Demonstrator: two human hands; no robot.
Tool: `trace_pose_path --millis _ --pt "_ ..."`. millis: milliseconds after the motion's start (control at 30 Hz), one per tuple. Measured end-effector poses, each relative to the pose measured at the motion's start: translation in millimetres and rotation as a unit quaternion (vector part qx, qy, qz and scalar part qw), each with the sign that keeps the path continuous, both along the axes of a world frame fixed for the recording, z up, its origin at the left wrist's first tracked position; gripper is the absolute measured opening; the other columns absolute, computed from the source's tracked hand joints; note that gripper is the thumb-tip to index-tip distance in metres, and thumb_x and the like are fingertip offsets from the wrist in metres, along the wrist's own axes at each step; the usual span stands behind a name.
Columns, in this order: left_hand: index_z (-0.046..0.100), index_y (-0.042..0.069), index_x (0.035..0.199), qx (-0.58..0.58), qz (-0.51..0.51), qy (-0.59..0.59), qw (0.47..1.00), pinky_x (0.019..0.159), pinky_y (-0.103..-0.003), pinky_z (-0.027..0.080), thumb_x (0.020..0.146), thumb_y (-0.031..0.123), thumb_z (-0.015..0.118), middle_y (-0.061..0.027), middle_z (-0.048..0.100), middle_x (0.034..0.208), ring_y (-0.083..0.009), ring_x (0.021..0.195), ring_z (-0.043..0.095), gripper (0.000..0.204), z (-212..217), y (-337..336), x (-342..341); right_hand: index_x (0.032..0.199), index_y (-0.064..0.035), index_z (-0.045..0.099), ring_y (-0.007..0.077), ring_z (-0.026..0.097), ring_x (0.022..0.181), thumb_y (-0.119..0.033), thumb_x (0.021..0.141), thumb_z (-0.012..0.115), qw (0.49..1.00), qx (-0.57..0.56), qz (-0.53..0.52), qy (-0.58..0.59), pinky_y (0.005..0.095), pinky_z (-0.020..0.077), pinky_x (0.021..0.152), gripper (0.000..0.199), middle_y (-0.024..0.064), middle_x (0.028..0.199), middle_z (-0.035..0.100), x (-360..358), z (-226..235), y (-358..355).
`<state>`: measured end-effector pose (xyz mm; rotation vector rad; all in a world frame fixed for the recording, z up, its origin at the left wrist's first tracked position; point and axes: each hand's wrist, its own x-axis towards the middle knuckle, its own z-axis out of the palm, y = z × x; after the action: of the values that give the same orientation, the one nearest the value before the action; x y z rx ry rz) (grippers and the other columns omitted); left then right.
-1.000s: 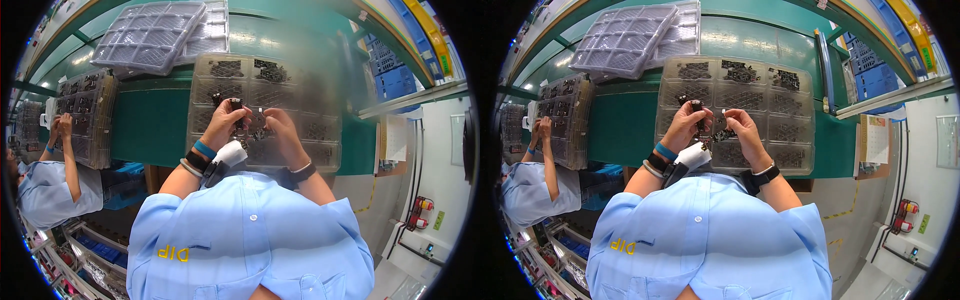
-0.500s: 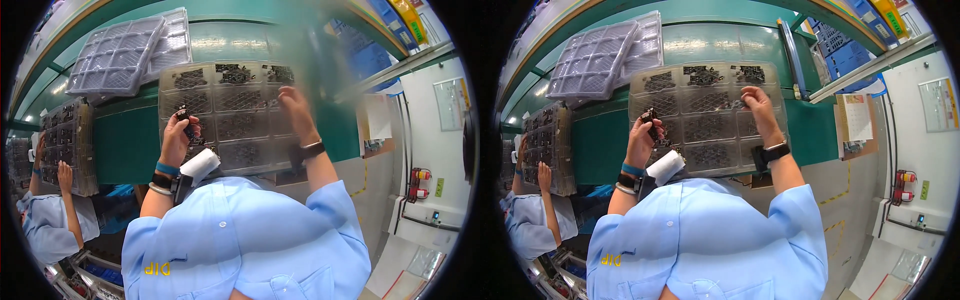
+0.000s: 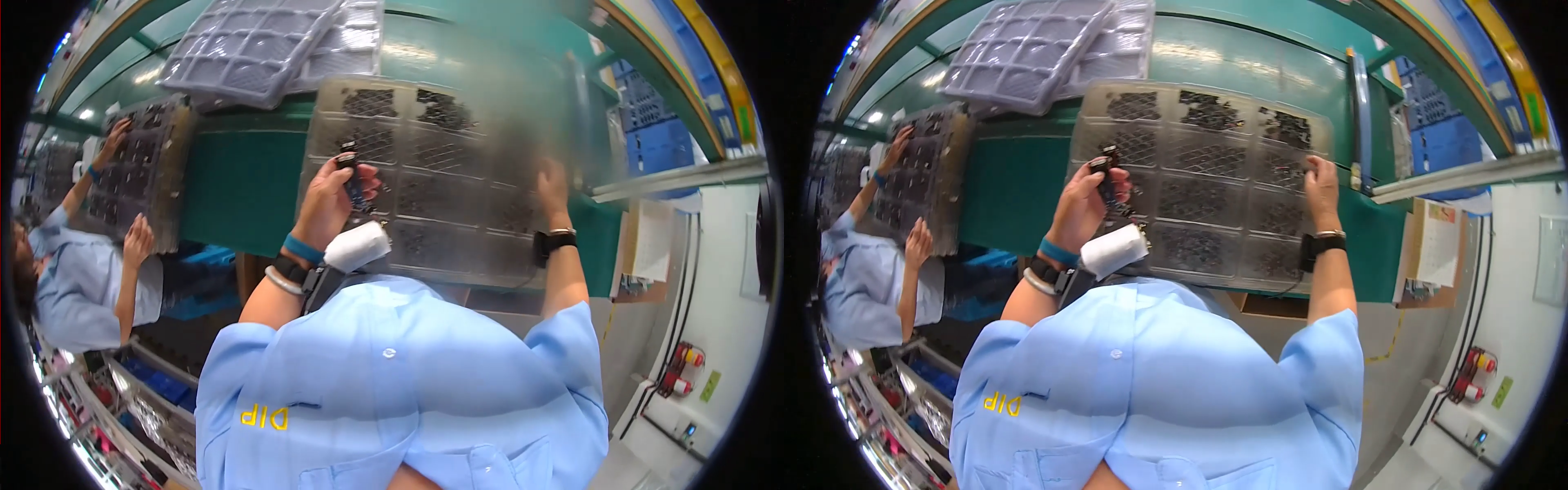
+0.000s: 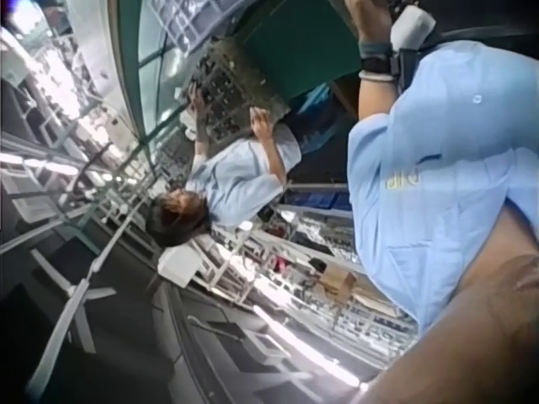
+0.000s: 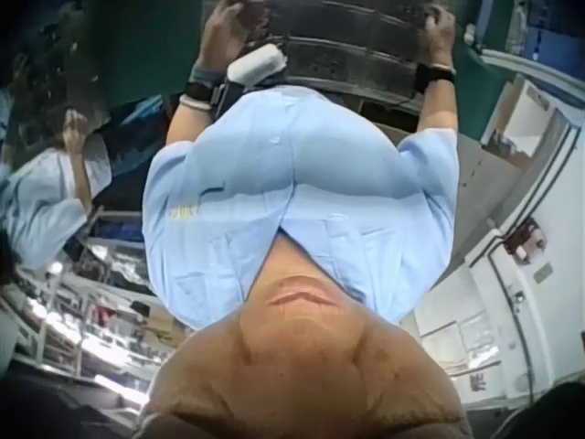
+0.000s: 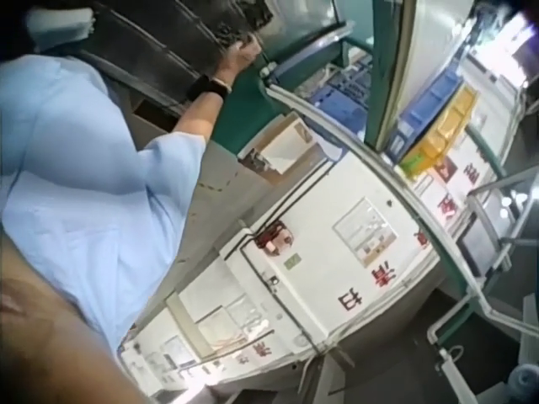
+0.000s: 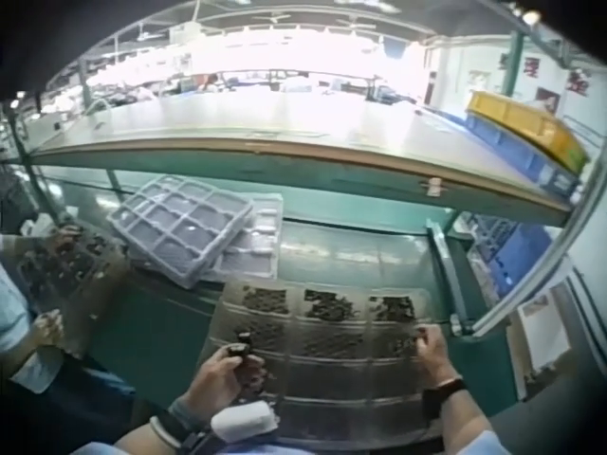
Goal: The person removes a circuit board from a foam sleeve, places it into a tray, and then picks up another circuit board to wrap it in the foam sleeve.
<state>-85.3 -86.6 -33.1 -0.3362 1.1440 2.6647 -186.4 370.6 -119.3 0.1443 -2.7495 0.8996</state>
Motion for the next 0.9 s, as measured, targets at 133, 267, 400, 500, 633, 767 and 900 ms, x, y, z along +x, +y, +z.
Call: trace_pose_path --millis 133,267,400,500,633,767,900 --pt "0.051 0.003 0.119 0.023 -0.006 -0.015 1.0 0.091 -0.042 0.049 0.096 0.012 0.047 -0.0164 0.062 0.114 -0.0293 0.105 0.06 0.025 3 2 -2 0.107 -0.0072 0.061 0.0278 0.057 0.099 -0.004 0.083 0.056 0.985 0.156 -0.028 0.068 0.0368 0.0465 0.088 0.025 0.0133 0.104 0.059 2 11 -20" --pt "0.051 0.003 0.121 0.053 -0.026 -0.003 0.998 0.096 -0.043 0.047 0.096 0.011 0.046 -0.0188 0.06 0.121 -0.0308 0.114 0.057 0.026 8 11 -5 0.108 -0.0056 0.061 0.0261 0.059 0.097 -0.012 0.089 0.055 0.999 0.015 -0.006 0.048 0.0365 0.0475 0.085 0.02 0.0123 0.102 0.06 17 41 -67" --pt "0.051 0.004 0.125 0.051 -0.047 0.03 0.997 0.099 -0.042 0.044 0.097 0.012 0.046 -0.0205 0.056 0.127 -0.0293 0.117 0.055 0.03 17 22 1 0.11 -0.0052 0.064 0.0128 0.059 0.096 -0.021 0.094 0.06 0.892 -0.34 0.124 -0.27 0.0277 0.0471 0.085 0.022 0.0054 0.104 0.063 60 110 -189" --pt "0.049 0.008 0.128 0.044 -0.075 0.074 0.993 0.096 -0.035 0.044 0.097 0.012 0.047 -0.0184 0.053 0.131 -0.0244 0.112 0.058 0.031 35 38 7 0.117 -0.0039 0.06 0.0112 0.06 0.095 -0.013 0.093 0.061 0.777 -0.489 0.251 -0.306 0.0251 0.0489 0.084 0.026 0.0039 0.104 0.064 90 93 -240" --pt "0.047 0.009 0.131 0.01 -0.109 0.093 0.99 0.096 -0.033 0.043 0.097 0.013 0.05 -0.016 0.051 0.135 -0.0219 0.113 0.057 0.035 28 42 10 0.116 -0.0042 0.061 0.0111 0.06 0.094 -0.009 0.092 0.062 0.71 -0.552 0.213 -0.382 0.0247 0.049 0.083 0.024 0.0043 0.107 0.063 101 84 -244" --pt "0.048 0.008 0.131 -0.144 -0.088 0.082 0.982 0.095 -0.031 0.044 0.096 0.013 0.052 -0.0131 0.055 0.131 -0.0196 0.112 0.058 0.036 27 34 12 0.113 -0.0045 0.063 0.0141 0.062 0.088 -0.009 0.091 0.062 0.902 -0.327 0.168 -0.227 0.0268 0.0506 0.076 0.022 0.0046 0.1 0.063 79 91 -180" --pt "0.049 0.007 0.13 -0.189 -0.114 0.055 0.974 0.094 -0.032 0.047 0.095 0.016 0.055 -0.0139 0.058 0.126 -0.021 0.111 0.059 0.037 21 13 17 0.11 -0.0104 0.065 0.0288 0.064 0.088 -0.009 0.087 0.062 0.996 -0.013 0.078 -0.042 0.0351 0.052 0.076 0.024 0.0103 0.099 0.063 35 81 -92"
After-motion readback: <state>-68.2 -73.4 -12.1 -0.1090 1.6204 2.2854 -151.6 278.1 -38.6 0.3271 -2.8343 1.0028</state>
